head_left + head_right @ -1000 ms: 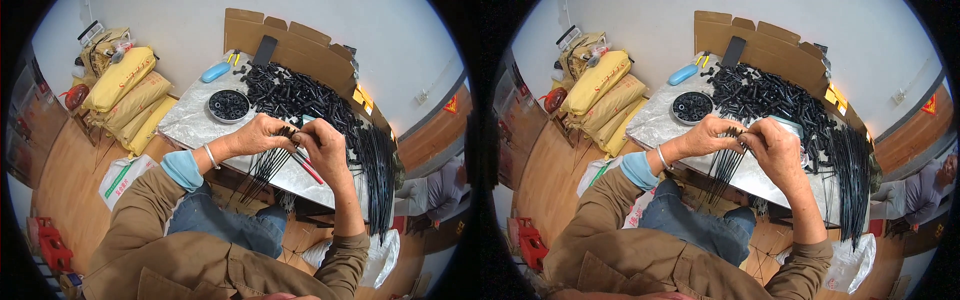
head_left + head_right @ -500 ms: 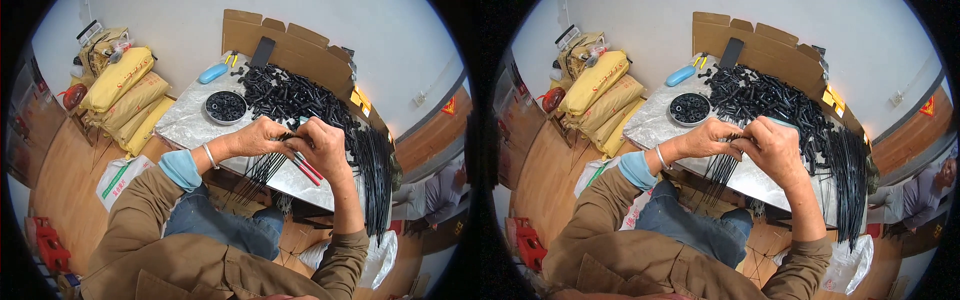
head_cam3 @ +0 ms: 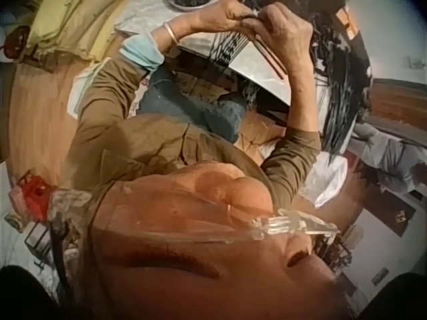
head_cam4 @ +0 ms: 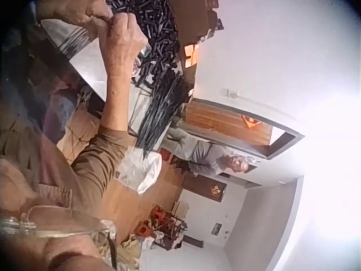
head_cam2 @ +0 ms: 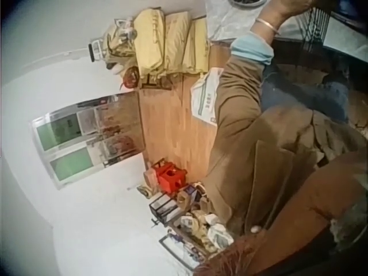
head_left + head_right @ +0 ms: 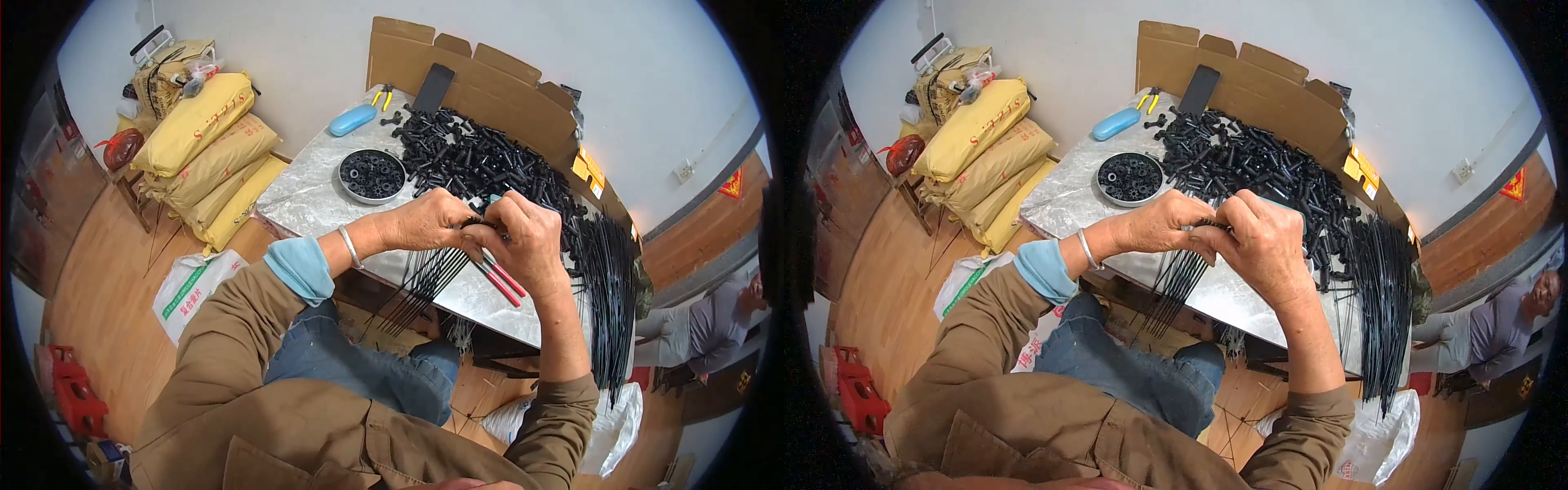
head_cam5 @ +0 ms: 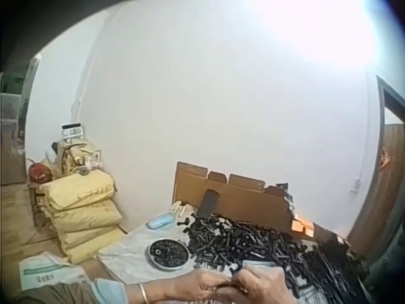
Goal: Assembling, bundling, and cutting black plastic rods at a production workstation.
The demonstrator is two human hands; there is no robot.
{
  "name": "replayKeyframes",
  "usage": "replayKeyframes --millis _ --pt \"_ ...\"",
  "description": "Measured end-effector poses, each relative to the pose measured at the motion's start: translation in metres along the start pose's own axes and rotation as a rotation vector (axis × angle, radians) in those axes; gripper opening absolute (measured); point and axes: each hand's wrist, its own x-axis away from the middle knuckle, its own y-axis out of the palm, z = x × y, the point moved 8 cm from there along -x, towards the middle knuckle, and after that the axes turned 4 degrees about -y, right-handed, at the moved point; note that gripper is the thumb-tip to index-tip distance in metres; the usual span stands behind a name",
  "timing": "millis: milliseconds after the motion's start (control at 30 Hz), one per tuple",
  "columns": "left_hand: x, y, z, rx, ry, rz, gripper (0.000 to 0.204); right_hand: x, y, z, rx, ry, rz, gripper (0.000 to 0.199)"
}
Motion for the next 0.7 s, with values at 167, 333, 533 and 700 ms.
replayKeyframes --millis 167,333,533,700 --pt "0.009 0.018 -0.021 0.102 -0.103 0.052 0.026 -0.004 0.002 -0.009 -0.09 0.047 0.117 0.02" --pt "0.046 0.053 -0.038 0.057 -0.15 0.184 0.033 -0.009 0.018 -0.013 0.026 -0.03 0.015 0.015" --pt "0.078 0.086 -0.056 -0.528 0.008 0.128 0.072 -0.011 0.016 -0.012 -0.008 0.094 0.002 0.015" --pt "0.078 0.089 -0.068 -0.539 -0.032 0.116 0.081 -0.005 0.015 -0.008 -0.078 0.161 -0.019 0.014"
